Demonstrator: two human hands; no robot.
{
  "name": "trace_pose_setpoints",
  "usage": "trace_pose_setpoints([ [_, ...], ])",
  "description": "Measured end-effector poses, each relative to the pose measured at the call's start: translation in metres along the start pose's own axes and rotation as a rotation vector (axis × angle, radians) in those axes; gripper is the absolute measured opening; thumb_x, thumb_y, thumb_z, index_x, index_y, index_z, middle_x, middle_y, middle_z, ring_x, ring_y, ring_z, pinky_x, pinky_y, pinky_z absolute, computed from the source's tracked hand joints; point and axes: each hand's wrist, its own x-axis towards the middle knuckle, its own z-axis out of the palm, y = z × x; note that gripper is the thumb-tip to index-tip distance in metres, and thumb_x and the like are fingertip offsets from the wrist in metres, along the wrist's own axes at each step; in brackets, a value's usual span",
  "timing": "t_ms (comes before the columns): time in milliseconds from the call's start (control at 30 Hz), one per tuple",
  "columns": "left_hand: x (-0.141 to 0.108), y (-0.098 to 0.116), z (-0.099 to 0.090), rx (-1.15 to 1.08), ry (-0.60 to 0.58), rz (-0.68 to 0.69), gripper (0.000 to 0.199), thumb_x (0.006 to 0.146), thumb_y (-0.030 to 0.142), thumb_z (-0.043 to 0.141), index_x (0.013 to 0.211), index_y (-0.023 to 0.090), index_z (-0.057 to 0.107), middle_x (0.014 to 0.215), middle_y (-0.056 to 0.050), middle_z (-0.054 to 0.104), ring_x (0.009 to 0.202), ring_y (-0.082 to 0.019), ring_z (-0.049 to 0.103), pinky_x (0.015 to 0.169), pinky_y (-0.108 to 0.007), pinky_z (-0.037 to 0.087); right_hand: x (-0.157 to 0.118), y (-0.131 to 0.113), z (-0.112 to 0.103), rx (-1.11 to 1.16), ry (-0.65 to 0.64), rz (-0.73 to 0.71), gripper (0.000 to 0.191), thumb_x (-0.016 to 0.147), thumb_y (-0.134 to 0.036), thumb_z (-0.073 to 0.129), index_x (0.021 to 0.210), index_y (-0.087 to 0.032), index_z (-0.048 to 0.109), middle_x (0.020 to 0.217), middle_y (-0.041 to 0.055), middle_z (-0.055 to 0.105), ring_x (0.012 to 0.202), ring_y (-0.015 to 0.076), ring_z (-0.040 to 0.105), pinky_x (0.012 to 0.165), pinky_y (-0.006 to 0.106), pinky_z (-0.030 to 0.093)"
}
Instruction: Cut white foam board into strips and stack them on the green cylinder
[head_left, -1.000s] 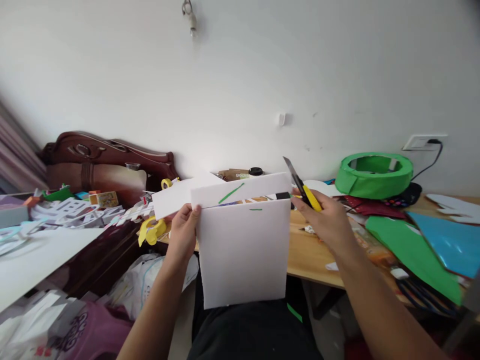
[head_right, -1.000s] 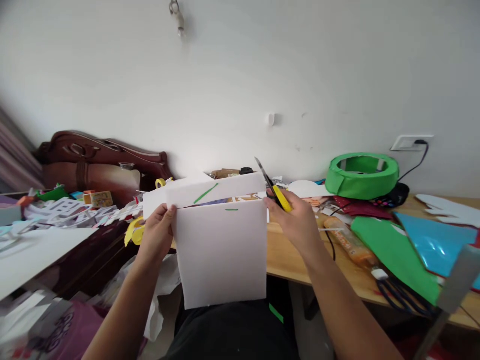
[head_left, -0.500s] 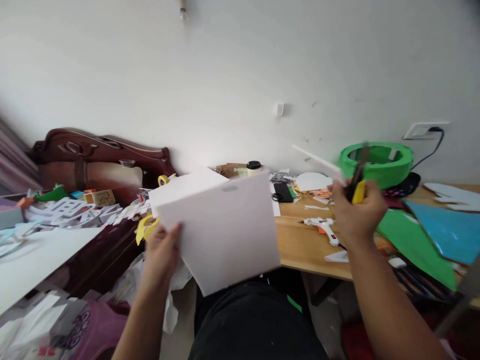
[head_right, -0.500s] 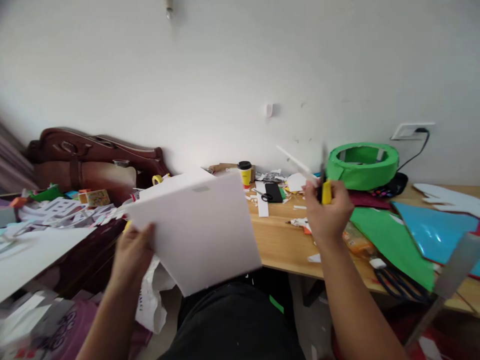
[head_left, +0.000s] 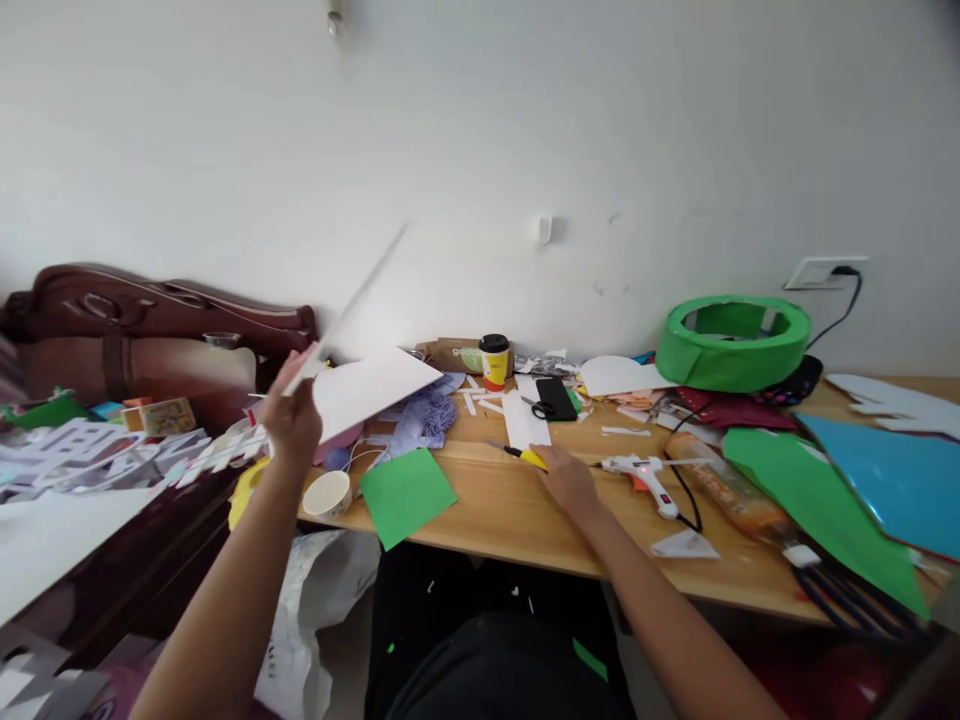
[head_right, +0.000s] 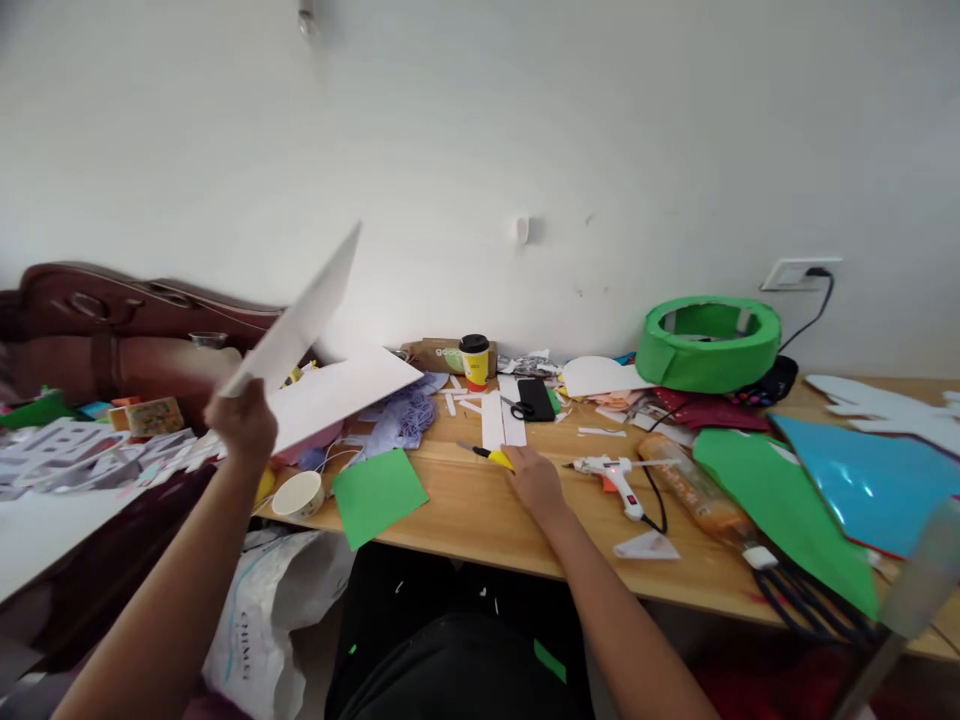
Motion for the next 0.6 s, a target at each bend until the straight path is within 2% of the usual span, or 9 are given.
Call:
trace_pose_setpoints([
  [33,-0.003,-0.014,0.01,0.057,-0.062,0.087,0.025,0.094,0.037,0.053,0.102,0.017,0.067,0.108,-0.01,0.073,0.113,-0.025,0.065,0.107,-0.048,0.043,-0.003,-0.001,0.003,0.002,-0.02,-0.013,0.036,0.085,-0.011,0.055,0.119,-0.017,0.066,0.113,0.0111,0.071,0.103,0.0231,0.066,0.086,0.031,0.052],
  [67,-0.006,-0.026,0.02,0.109,-0.174,0.153,0.027,0.096,0.033,0.048,0.104,0.017,0.067,0.113,-0.011,0.072,0.117,-0.024,0.064,0.11,-0.049,0.039,-0.008,-0.001,0.005,0.005,-0.039,-0.023,0.037,0.085,-0.01,0.055,0.119,-0.018,0.066,0.114,0.0103,0.071,0.104,0.0224,0.066,0.088,0.031,0.051],
  [167,-0.019,-0.053,0.042,0.248,-0.574,0.259,0.035,0.098,0.022,0.037,0.117,0.019,0.066,0.13,-0.012,0.065,0.128,-0.021,0.056,0.116,-0.052,0.027,-0.033,-0.004,0.008,0.024,-0.094,-0.038,0.043,0.084,-0.007,0.051,0.122,-0.02,0.065,0.119,0.0092,0.069,0.108,0.0218,0.065,0.093,0.034,0.051],
  [267,-0.038,-0.07,0.049,0.344,-0.898,0.312,0.041,0.095,0.018,0.043,0.133,0.02,0.057,0.143,-0.011,0.055,0.138,-0.021,0.045,0.12,-0.053,0.016,-0.065,-0.003,0.004,0.072,-0.154,-0.092,0.05,0.083,-0.006,0.048,0.128,-0.02,0.062,0.126,0.0083,0.067,0.114,0.0219,0.062,0.1,0.039,0.05],
  [333,-0.053,-0.076,0.049,0.375,-1.048,0.347,0.05,0.091,0.018,0.05,0.141,0.02,0.05,0.148,-0.01,0.049,0.141,-0.023,0.04,0.121,-0.052,0.013,-0.084,-0.001,-0.003,0.107,-0.186,-0.132,0.054,0.082,-0.006,0.048,0.132,-0.023,0.06,0.132,0.0061,0.063,0.12,0.0218,0.059,0.104,0.041,0.048],
  [400,-0.068,-0.08,0.05,0.413,-1.121,0.354,0.052,0.092,0.017,0.049,0.144,0.022,0.046,0.149,-0.009,0.048,0.141,-0.023,0.04,0.121,-0.052,0.013,-0.096,-0.002,-0.012,0.136,-0.193,-0.105,0.056,0.083,-0.008,0.048,0.136,-0.025,0.057,0.136,0.0046,0.06,0.123,0.0218,0.057,0.106,0.042,0.047],
  [467,-0.082,-0.082,0.051,0.457,-1.143,0.327,0.047,0.096,0.019,0.043,0.142,0.025,0.048,0.147,-0.008,0.051,0.137,-0.023,0.046,0.12,-0.054,0.013,-0.1,-0.008,-0.018,0.163,-0.166,-0.009,0.052,0.086,-0.011,0.047,0.136,-0.025,0.056,0.134,0.0058,0.062,0.122,0.0218,0.058,0.103,0.04,0.049],
  [600,-0.105,-0.074,0.058,0.502,-1.123,0.26,0.04,0.099,0.032,0.047,0.139,0.029,0.052,0.148,-0.008,0.05,0.136,-0.027,0.047,0.118,-0.061,0.013,-0.087,-0.031,-0.014,0.152,-0.109,0.183,0.038,0.095,-0.024,0.043,0.13,-0.021,0.058,0.12,0.0096,0.066,0.108,0.0226,0.064,0.09,0.036,0.054],
])
